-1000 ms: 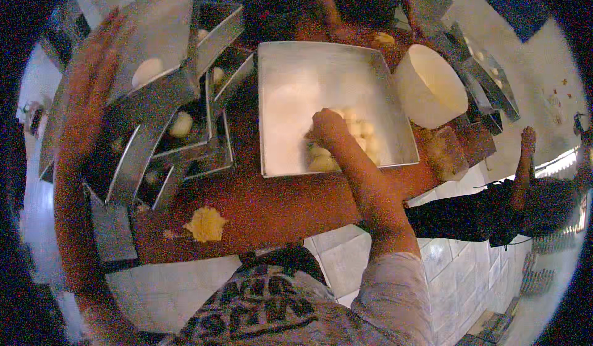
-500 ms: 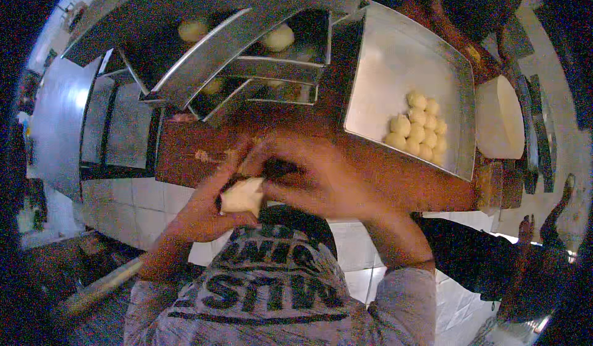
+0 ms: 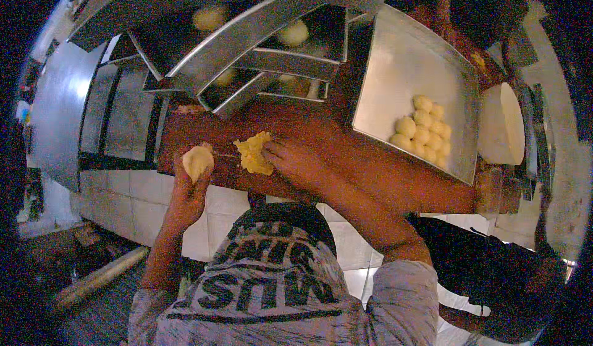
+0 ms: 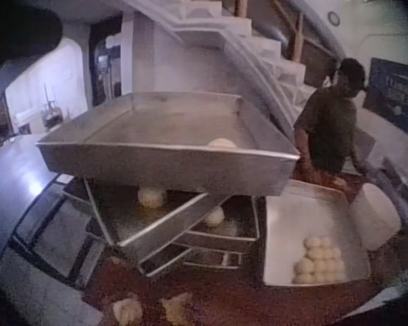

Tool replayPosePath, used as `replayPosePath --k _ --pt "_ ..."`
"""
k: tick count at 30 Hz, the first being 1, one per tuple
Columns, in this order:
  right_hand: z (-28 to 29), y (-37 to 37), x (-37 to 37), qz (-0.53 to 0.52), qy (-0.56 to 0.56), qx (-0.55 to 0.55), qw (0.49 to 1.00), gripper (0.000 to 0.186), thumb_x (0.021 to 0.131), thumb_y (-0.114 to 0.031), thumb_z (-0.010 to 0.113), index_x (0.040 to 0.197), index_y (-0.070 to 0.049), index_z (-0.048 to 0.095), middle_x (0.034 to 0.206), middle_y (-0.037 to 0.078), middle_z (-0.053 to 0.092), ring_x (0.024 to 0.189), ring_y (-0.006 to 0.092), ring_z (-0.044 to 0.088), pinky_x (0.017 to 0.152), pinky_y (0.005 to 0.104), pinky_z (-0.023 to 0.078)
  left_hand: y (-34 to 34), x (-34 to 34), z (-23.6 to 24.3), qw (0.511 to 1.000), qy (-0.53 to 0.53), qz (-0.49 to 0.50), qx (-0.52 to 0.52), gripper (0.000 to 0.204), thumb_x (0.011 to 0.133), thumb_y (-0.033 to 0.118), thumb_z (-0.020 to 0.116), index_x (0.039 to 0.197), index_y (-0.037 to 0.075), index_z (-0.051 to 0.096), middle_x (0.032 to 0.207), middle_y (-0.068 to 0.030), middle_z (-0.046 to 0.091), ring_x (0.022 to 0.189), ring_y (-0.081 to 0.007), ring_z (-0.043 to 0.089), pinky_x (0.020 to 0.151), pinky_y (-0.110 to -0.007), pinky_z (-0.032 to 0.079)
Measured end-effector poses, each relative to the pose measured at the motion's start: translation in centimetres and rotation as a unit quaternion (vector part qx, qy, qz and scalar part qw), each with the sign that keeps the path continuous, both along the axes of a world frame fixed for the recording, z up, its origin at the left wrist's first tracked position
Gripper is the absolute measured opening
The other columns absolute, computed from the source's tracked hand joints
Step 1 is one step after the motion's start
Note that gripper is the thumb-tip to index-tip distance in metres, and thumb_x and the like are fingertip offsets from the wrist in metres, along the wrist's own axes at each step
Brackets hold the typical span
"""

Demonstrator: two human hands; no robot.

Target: The person prepares bread by greasing metal baking pans with a brush, filling pieces of dough with a yellow substance by hand, and arranging the filled dough portions onto the pans.

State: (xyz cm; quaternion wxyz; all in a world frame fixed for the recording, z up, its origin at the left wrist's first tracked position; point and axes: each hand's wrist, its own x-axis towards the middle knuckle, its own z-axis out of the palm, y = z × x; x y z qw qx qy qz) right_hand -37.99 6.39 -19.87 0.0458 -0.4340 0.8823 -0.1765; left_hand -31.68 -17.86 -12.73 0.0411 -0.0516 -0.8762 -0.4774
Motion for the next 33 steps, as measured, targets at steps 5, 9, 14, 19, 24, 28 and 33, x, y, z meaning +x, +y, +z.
replayPosePath --k 5,9,14,19,24,28,33 --pt "3.8 1.9 0.9 -0.191 -0.186 -0.099 0.959 0.033 0.078 -0.008 0.059 0.110 -0.003 0.057 0.111 0.012 0.057 0.097 0.0278 0.057 0.086 0.0344 0.047 0.7 -2.6 0.9 0.992 0.068 -0.025 -0.105 0.029 0.084 0.009 0.055 0.110 -0.002 0.047 0.098 -0.0148 0.055 0.092 -0.0211 0.054 0.084 -0.030 0.042" --pt "7.1 0.5 2.1 -0.313 -0.461 -0.468 0.686 0.021 0.081 -0.010 0.062 0.098 0.002 0.063 0.096 0.010 0.064 0.092 0.0186 0.060 0.082 0.0287 0.048 4.9 -4.0 0.1 0.933 -0.152 0.055 0.320 0.023 0.083 0.012 0.059 0.101 -0.002 0.055 0.101 -0.0134 0.056 0.091 -0.0158 0.055 0.077 -0.028 0.044" --pt "7.4 -1.4 2.5 -0.351 -0.378 -0.466 0.719 0.026 0.078 -0.016 0.064 0.100 -0.003 0.063 0.101 0.011 0.063 0.090 0.0187 0.060 0.082 0.0288 0.046 7.0 -4.7 -2.1 0.926 -0.226 0.034 0.300 0.043 0.083 0.016 0.060 0.120 0.000 0.046 0.108 -0.0109 0.054 0.095 -0.0139 0.053 0.078 -0.026 0.044" --pt "8.3 -1.8 2.6 -0.247 0.011 -0.177 0.953 0.041 0.071 -0.012 0.065 0.111 -0.008 0.058 0.107 0.013 0.057 0.097 0.0291 0.053 0.088 0.0365 0.042 6.0 -4.1 -1.6 0.776 -0.259 -0.064 0.572 0.057 0.078 0.011 0.055 0.130 0.001 0.035 0.122 -0.0109 0.046 0.112 -0.0174 0.045 0.093 -0.030 0.035" --pt "9.9 -1.6 1.8 -0.267 0.024 -0.260 0.928 0.045 0.068 -0.012 0.068 0.112 -0.012 0.059 0.101 0.008 0.057 0.099 0.0293 0.047 0.091 0.0379 0.036 5.3 -3.3 0.6 0.790 -0.204 -0.129 0.564 0.069 0.074 0.001 0.050 0.137 0.003 0.023 0.130 -0.0131 0.040 0.121 -0.0194 0.038 0.100 -0.030 0.029" --pt "10.9 -0.5 0.5 -0.209 -0.039 -0.288 0.934 0.050 0.066 -0.018 0.070 0.114 -0.012 0.058 0.100 0.007 0.057 0.098 0.0276 0.048 0.089 0.0393 0.037 7.1 -1.9 2.0 0.950 -0.085 -0.137 0.268 0.065 0.084 0.004 0.047 0.140 0.005 0.015 0.132 -0.0149 0.038 0.119 -0.0198 0.039 0.097 -0.029 0.031" --pt "10.5 -0.9 1.2 -0.263 -0.157 -0.377 0.874 0.048 0.064 -0.016 0.071 0.110 -0.013 0.060 0.103 0.004 0.054 0.094 0.0220 0.048 0.084 0.0352 0.037 7.8 -3.1 2.8 0.953 -0.061 -0.089 0.283 0.041 0.092 0.021 0.046 0.128 0.004 0.038 0.117 -0.0126 0.050 0.104 -0.0167 0.050 0.087 -0.027 0.040"
